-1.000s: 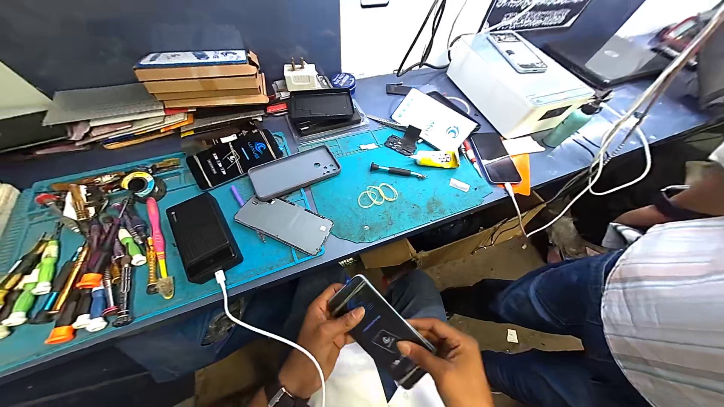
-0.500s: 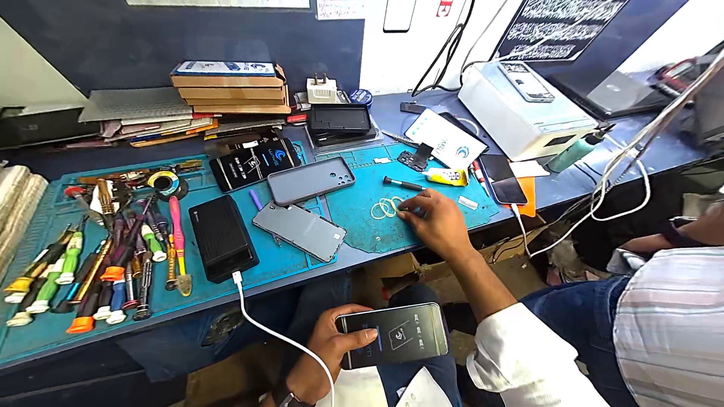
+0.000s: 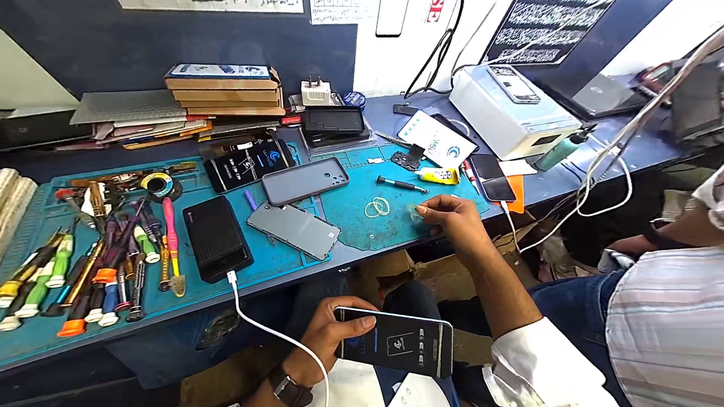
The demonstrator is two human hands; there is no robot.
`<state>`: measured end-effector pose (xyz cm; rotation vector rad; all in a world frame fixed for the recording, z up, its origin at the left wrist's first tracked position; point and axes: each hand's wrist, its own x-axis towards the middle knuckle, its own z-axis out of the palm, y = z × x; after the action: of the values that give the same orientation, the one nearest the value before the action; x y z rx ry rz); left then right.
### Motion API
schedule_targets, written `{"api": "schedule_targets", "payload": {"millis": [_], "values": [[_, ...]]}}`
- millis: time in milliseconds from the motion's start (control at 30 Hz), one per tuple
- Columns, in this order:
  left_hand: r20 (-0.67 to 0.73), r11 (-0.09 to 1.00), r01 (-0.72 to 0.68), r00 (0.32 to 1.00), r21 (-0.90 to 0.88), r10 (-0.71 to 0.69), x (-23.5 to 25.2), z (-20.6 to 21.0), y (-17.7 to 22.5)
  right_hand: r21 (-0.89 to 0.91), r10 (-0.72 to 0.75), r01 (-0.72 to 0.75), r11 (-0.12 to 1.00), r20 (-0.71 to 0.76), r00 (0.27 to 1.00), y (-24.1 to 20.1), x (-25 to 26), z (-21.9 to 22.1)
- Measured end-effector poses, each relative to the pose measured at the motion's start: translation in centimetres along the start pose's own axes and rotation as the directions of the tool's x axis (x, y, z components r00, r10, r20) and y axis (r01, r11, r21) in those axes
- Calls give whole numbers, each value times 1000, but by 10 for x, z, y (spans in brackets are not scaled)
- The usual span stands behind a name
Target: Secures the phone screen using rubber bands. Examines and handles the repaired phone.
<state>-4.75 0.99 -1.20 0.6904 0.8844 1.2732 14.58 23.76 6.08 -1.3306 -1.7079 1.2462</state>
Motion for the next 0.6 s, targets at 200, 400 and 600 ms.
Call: {"api": "schedule_targets", "payload": {"millis": [200, 400, 600], "values": [[53, 992, -119, 992, 43, 116, 11, 10, 14, 112, 60, -85, 990, 209, 976, -8, -36, 1], [32, 985, -137, 990, 106, 134, 19, 21, 25, 104, 56, -106, 989, 401, 914, -17, -64, 11], [2, 998, -43, 999, 51, 43, 21, 21, 18, 180, 89, -200, 963, 488, 868, -13, -71, 17]]}}
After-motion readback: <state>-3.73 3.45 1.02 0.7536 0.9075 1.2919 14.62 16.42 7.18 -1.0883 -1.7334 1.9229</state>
